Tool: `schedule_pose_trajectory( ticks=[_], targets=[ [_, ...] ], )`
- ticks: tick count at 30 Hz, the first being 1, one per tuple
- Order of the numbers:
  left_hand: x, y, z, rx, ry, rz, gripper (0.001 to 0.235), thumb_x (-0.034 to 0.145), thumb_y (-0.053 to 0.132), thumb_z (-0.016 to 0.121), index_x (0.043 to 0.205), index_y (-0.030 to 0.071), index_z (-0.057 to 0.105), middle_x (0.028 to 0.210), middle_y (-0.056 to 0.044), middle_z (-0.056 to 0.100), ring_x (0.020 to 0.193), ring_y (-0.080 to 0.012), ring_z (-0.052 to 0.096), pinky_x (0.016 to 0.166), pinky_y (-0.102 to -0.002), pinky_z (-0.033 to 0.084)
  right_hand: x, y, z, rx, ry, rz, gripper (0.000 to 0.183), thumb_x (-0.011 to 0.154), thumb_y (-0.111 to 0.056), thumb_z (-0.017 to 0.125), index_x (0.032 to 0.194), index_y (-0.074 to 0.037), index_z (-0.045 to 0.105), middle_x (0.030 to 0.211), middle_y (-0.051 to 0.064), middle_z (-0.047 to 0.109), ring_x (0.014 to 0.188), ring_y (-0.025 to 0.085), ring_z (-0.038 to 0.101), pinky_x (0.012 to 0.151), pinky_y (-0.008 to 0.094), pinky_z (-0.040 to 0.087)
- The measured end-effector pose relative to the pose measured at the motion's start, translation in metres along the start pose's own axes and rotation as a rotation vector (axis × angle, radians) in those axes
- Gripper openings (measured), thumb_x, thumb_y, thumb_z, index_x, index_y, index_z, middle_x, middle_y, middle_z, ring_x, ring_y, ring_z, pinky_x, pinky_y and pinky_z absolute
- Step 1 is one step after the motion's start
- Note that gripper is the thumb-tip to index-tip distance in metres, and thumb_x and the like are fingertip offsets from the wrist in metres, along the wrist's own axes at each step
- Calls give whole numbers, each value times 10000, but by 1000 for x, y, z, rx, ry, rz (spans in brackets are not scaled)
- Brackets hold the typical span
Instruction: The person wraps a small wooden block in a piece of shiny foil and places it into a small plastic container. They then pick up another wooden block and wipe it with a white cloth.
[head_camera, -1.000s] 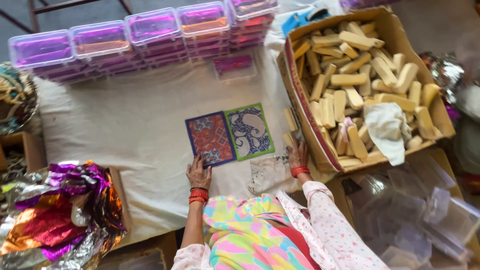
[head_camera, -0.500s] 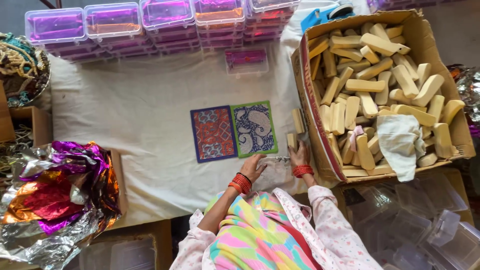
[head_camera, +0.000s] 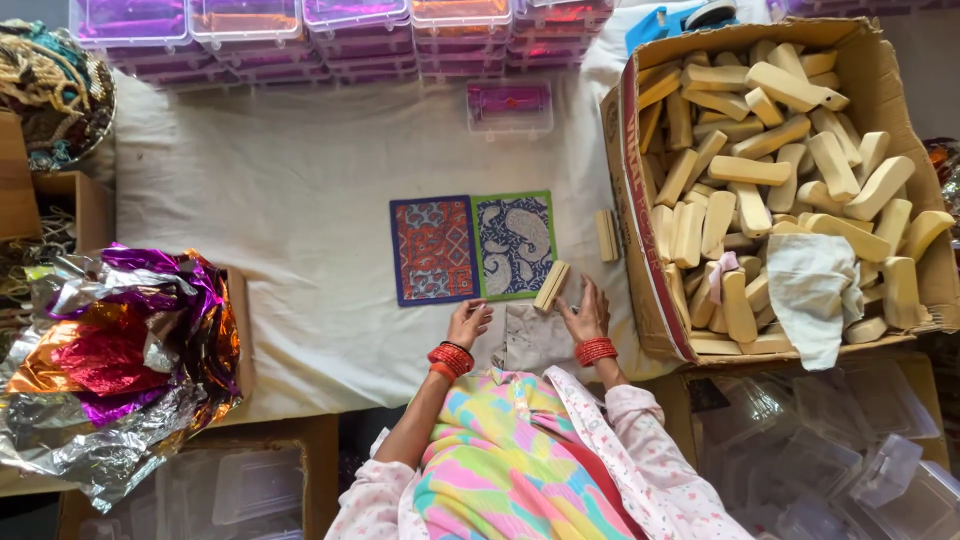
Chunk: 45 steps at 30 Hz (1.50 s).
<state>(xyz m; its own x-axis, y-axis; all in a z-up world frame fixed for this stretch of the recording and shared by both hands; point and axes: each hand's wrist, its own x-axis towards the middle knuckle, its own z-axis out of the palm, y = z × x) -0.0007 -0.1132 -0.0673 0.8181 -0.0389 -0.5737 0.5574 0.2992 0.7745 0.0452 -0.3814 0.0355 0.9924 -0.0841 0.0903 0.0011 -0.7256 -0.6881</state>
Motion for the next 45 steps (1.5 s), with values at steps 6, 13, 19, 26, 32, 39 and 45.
schedule_pose_trajectory(
  ticks=[6,13,19,26,32,39,45],
  targets=[
    [1,-49,-12,-50,46,-37,298,1005,220,622,1254,57,615,1141,-91,738,968,-168,694,796,-305,558,-46,16,6,-279,-240,69,907,741,-418,867,1471,-85,445,1356,206,547,1215,403,547,988,507,471],
    [-9,-37,11,199,-55,165,414,931,161,742,1295,18,605,1125,-101,723,994,-176,689,875,-323,578,-55,34,14,169,-399,217,459,762,-257,904,1100,-49,673,1014,104,715,916,242,683,834,380,559],
    [-43,45,21,262,-272,284,653,782,125,883,1319,-15,538,1216,-86,652,1077,-137,621,942,-317,510,-43,-35,-33,792,-672,216,315,806,-34,855,1038,-56,643,974,-12,691,911,61,641,811,231,547],
    [-81,154,25,175,-271,389,279,961,207,760,1117,-23,750,940,-14,785,827,-62,669,747,-269,560,-1,-93,-46,1147,-460,248,404,998,-163,707,1362,-80,551,1144,30,641,1029,90,609,939,255,504],
    [-151,246,46,661,-142,672,211,1003,223,694,1076,25,687,795,-108,731,679,-146,642,615,-335,516,13,-102,-38,762,-562,-40,674,961,-265,741,1537,-76,448,1471,101,536,1341,198,493,1132,375,419],
    [-175,289,59,721,-426,684,202,1031,208,598,1183,80,636,842,-128,713,699,-210,693,660,-354,537,16,-148,-65,965,-802,-140,1069,799,-312,869,1604,-140,186,1564,168,412,1451,301,385,1166,481,349],
    [-119,238,39,141,-419,560,243,1105,213,555,1259,32,604,1082,-1,676,992,-63,604,884,-278,544,3,-134,-54,1675,-1019,192,956,938,-491,711,1639,-71,215,1591,121,438,1436,254,477,1177,431,421]
  ],
)
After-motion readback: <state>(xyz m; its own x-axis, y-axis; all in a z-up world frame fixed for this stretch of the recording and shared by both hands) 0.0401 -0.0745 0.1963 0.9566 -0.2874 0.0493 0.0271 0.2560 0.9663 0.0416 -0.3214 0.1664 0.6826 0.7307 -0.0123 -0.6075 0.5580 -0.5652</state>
